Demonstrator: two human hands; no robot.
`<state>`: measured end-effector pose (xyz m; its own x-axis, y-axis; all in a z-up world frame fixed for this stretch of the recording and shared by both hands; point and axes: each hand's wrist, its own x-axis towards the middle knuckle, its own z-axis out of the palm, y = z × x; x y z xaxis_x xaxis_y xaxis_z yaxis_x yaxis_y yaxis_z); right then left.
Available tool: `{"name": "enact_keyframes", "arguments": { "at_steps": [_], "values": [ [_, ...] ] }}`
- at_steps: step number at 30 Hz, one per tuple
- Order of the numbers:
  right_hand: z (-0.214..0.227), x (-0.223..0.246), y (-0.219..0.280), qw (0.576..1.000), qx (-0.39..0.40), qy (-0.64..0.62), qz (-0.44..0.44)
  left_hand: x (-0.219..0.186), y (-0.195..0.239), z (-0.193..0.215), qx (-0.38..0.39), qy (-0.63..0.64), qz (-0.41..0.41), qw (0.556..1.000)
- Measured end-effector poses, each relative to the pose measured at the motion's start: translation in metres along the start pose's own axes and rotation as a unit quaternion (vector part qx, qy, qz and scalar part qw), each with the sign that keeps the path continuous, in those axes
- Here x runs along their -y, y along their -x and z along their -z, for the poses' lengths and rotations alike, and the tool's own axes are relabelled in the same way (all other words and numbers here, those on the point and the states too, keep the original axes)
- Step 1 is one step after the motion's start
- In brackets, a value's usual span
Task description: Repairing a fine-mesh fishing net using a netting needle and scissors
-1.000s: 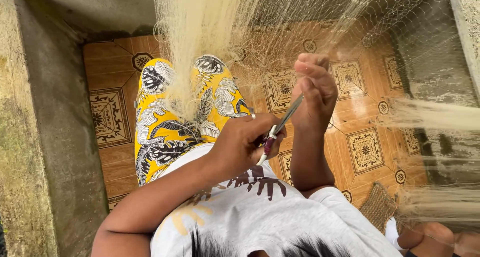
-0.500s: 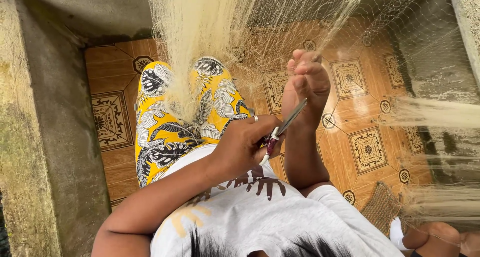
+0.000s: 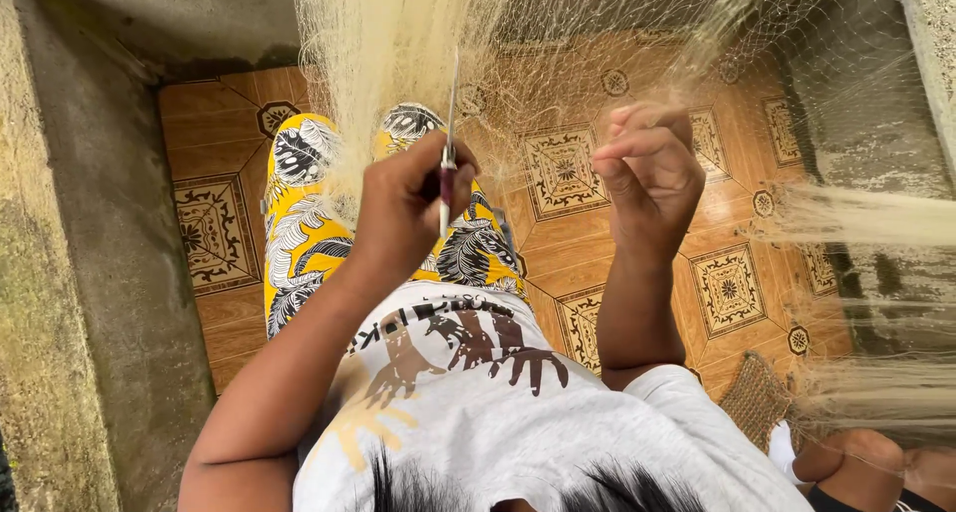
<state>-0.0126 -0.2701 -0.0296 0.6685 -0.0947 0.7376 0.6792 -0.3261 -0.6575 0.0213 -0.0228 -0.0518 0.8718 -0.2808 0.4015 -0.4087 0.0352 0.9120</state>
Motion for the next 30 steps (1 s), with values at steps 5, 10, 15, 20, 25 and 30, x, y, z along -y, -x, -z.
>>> {"name": "enact_keyframes", "arguments": {
  "at_steps": [5, 10, 15, 20, 25, 30],
  "values": [
    [0.005, 0.008, 0.0, 0.998, 0.056, -0.006, -0.026, 0.002, -0.007, -0.005, -0.003, 0.002, 0.021, 1.0],
    [0.004, 0.031, -0.01, 0.996, 0.072, 0.024, -0.036, -0.004, -0.001, -0.001, 0.004, -0.102, 0.001, 0.995],
    [0.005, 0.045, -0.014, 0.993, 0.068, 0.094, -0.002, -0.031, 0.014, 0.005, 0.082, -0.12, -0.02, 0.989],
    [0.007, 0.051, -0.015, 0.989, 0.064, 0.131, -0.004, -0.075, 0.03, -0.01, 0.17, -0.241, -0.108, 0.949],
    [0.009, 0.053, -0.013, 0.986, 0.066, 0.155, 0.0, -0.059, 0.036, -0.022, 0.152, -0.381, -0.137, 0.901],
    [0.001, 0.061, -0.014, 0.988, 0.062, 0.139, -0.01, -0.061, 0.033, -0.021, 0.146, -0.42, -0.128, 0.886]
  ]
}}
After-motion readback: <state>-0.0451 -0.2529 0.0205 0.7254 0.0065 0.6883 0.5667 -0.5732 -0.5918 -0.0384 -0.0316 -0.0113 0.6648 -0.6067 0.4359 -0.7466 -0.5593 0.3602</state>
